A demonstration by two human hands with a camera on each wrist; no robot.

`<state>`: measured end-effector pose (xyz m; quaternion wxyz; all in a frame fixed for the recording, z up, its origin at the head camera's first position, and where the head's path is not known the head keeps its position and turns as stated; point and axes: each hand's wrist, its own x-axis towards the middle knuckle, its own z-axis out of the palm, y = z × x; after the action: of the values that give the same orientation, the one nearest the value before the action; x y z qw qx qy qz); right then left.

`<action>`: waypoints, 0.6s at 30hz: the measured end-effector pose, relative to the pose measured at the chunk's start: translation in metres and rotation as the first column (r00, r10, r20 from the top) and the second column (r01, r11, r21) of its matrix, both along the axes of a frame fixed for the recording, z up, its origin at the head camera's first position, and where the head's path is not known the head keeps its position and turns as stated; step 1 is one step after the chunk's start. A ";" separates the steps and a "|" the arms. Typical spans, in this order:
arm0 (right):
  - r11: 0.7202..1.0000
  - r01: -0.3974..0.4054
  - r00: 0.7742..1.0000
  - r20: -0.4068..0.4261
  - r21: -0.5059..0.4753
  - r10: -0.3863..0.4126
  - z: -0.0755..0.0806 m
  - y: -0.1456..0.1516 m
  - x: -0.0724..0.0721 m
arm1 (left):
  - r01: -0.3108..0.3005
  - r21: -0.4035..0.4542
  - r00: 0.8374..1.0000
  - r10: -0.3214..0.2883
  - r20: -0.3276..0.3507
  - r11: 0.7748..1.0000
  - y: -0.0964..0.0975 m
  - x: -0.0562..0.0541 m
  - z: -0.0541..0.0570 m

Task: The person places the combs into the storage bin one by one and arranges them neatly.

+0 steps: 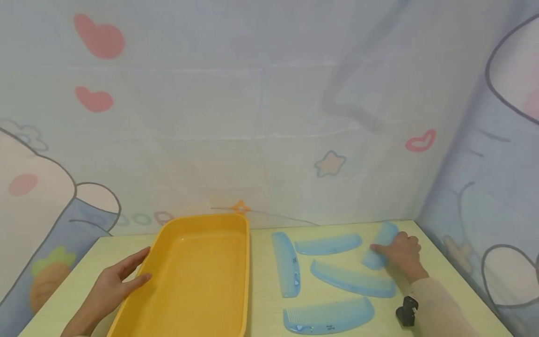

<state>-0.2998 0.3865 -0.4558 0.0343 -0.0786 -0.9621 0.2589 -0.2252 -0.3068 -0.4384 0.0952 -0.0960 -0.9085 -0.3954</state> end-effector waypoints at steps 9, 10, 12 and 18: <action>0.997 -0.016 0.999 0.030 -0.070 0.018 0.003 0.017 -0.001 | -0.016 0.003 1.000 0.016 0.016 1.000 0.000 0.002 0.001; 0.996 -0.018 1.000 0.020 -0.082 0.019 0.002 0.019 -0.001 | -0.015 0.007 1.000 0.015 0.017 1.000 0.000 0.002 0.001; 0.994 -0.022 1.000 0.002 -0.103 0.023 0.000 0.023 -0.001 | -0.012 0.013 1.000 0.012 0.015 1.000 0.000 0.002 0.000; 0.953 0.037 0.999 0.032 -0.301 -0.029 0.003 0.030 0.004 | 0.000 0.030 1.000 0.000 0.008 1.000 0.001 0.001 -0.001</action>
<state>-0.2962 0.4167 -0.4528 0.0131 -0.1026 -0.9102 0.4010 -0.2242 -0.3061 -0.4395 0.0928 -0.0929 -0.9029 -0.4092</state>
